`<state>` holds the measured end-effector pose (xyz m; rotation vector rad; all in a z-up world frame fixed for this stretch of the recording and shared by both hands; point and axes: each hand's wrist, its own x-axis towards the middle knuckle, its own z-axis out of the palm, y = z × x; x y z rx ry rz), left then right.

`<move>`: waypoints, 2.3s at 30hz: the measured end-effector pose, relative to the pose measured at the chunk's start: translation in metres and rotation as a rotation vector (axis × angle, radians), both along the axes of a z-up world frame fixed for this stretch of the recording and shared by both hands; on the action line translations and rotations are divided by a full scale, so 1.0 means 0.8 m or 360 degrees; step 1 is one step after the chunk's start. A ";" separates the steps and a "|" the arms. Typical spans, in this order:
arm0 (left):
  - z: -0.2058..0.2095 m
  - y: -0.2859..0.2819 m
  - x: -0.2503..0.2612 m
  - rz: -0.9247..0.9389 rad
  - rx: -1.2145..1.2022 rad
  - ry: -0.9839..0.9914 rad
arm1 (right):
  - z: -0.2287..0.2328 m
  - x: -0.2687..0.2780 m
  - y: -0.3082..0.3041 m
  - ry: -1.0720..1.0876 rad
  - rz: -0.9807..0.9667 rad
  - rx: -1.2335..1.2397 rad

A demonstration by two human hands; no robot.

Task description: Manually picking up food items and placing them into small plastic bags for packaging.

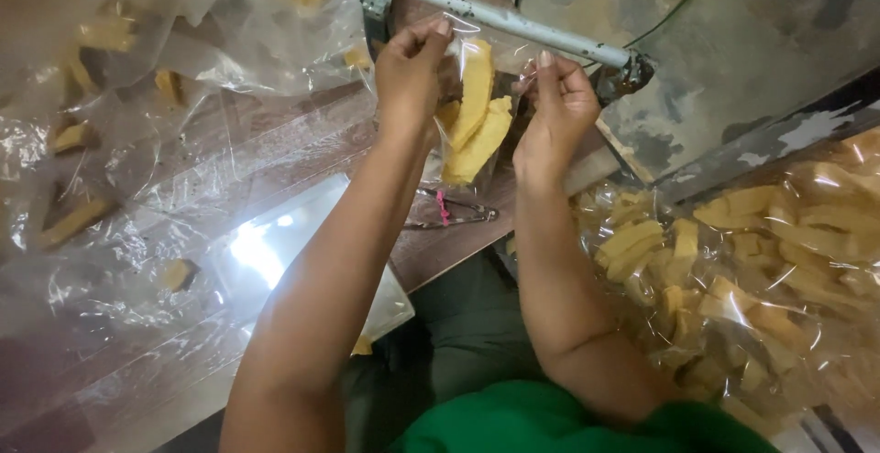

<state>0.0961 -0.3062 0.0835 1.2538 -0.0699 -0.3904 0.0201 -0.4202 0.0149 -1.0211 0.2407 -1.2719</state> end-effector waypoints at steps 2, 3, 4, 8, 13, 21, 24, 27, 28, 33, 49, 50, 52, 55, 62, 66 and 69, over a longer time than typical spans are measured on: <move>-0.008 -0.003 0.005 -0.0001 -0.0074 -0.0005 | 0.001 0.001 -0.001 0.0011 0.0006 0.0015; -0.013 -0.004 0.007 -0.0003 -0.0150 -0.0014 | 0.001 0.001 -0.002 0.0019 0.0011 0.0028; -0.012 -0.003 0.007 -0.0005 -0.0150 -0.0012 | -0.002 0.002 -0.003 0.0020 0.0009 0.0028; -0.003 0.013 -0.006 -0.0058 0.0052 -0.0048 | -0.003 -0.005 0.001 0.0028 0.0046 0.0034; -0.014 0.059 -0.051 0.0039 0.0210 -0.0062 | -0.007 -0.027 0.029 0.0050 0.0353 -0.0120; -0.085 0.107 -0.121 0.0278 -0.0055 -0.0707 | -0.004 -0.039 0.116 0.0546 -0.0367 -0.1565; -0.098 0.134 -0.120 0.0536 -0.0262 -0.0504 | -0.027 -0.025 0.099 0.0668 -0.0235 -0.1543; -0.112 0.148 -0.115 0.0669 -0.0376 -0.0208 | -0.057 -0.029 0.107 0.0732 -0.0033 -0.1191; -0.108 0.158 -0.114 0.0680 -0.0378 -0.0209 | -0.062 -0.031 0.115 0.0728 -0.0025 -0.1196; -0.102 0.188 -0.121 0.0776 -0.0564 -0.0005 | -0.052 -0.079 0.183 0.0568 0.0745 -0.0895; -0.176 0.191 -0.202 0.0233 -0.0483 -0.1036 | -0.198 -0.136 0.158 0.0009 0.0067 -0.1552; -0.169 0.191 -0.203 0.0278 -0.0323 -0.1069 | -0.195 -0.132 0.159 -0.0092 -0.0037 -0.1596; -0.164 0.190 -0.203 0.0317 -0.0163 -0.1101 | -0.201 -0.130 0.160 -0.0192 -0.0147 -0.1637; -0.165 0.186 -0.196 0.0315 -0.0072 -0.1066 | -0.227 -0.136 0.156 -0.0015 -0.0025 -0.1602; -0.147 0.147 -0.192 -0.0205 -0.0284 -0.0570 | -0.202 -0.182 0.097 0.0666 0.0539 -0.0760; -0.186 0.135 -0.194 -0.0411 -0.0101 -0.0741 | -0.188 -0.244 0.034 0.1283 0.0136 0.0292; -0.178 0.134 -0.198 -0.0527 -0.0006 -0.0804 | -0.240 -0.289 -0.063 0.1444 -0.0609 -0.0508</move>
